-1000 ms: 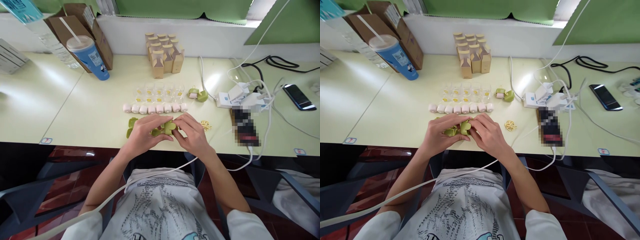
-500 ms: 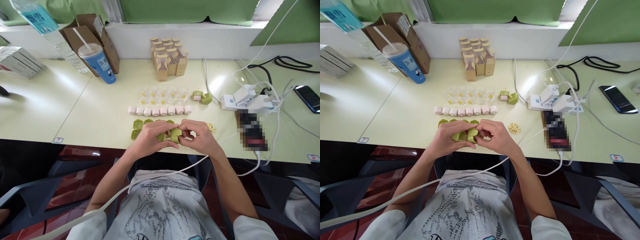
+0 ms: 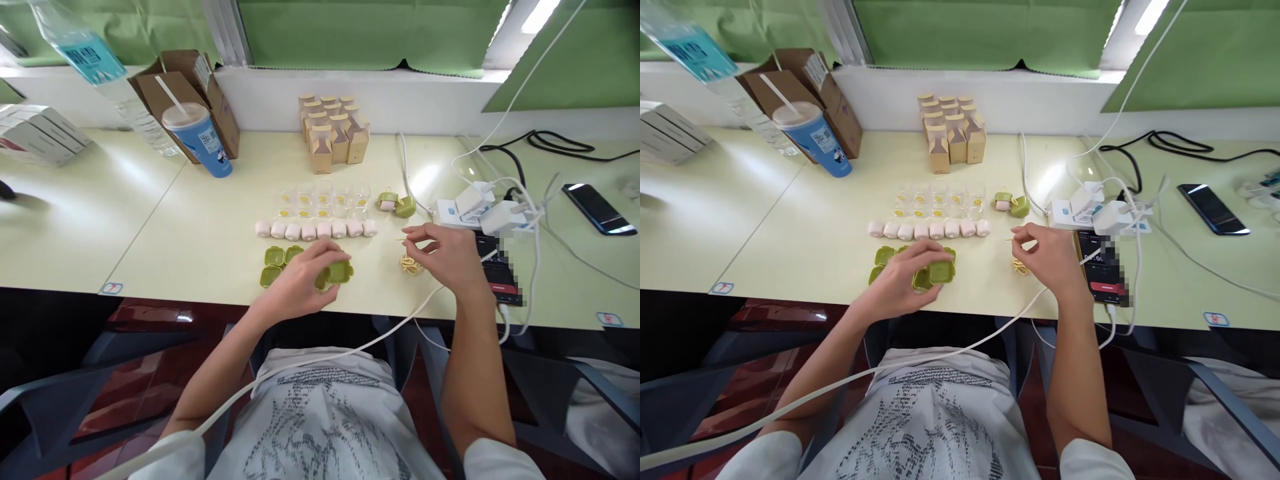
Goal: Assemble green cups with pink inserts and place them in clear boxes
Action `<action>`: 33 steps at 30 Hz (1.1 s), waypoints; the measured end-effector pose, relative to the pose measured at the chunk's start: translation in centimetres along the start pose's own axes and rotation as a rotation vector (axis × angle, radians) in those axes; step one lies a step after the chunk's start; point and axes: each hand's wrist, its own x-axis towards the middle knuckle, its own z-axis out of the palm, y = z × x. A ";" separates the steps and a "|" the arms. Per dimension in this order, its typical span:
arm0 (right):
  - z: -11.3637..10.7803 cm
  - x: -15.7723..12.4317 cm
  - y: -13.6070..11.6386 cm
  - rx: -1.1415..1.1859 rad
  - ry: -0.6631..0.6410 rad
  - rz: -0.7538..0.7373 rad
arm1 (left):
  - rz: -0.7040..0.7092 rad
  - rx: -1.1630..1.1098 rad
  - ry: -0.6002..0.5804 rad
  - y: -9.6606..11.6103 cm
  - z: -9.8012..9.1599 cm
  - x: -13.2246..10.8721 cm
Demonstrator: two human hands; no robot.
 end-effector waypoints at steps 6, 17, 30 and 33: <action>1.2 0.9 1.8 -0.252 -0.152 -0.064 | 0.064 0.255 -0.152 0.0 1.9 0.0; 3.0 -1.8 -9.3 -0.197 -0.654 0.057 | 0.119 0.402 -0.082 0.7 0.1 -0.2; 6.7 -2.2 -10.9 -0.532 -0.492 -0.248 | -0.059 0.242 0.286 -1.4 -2.6 -0.1; 7.2 -2.2 -10.7 -0.536 -0.438 -0.262 | -0.057 0.235 0.298 -1.5 -2.4 0.0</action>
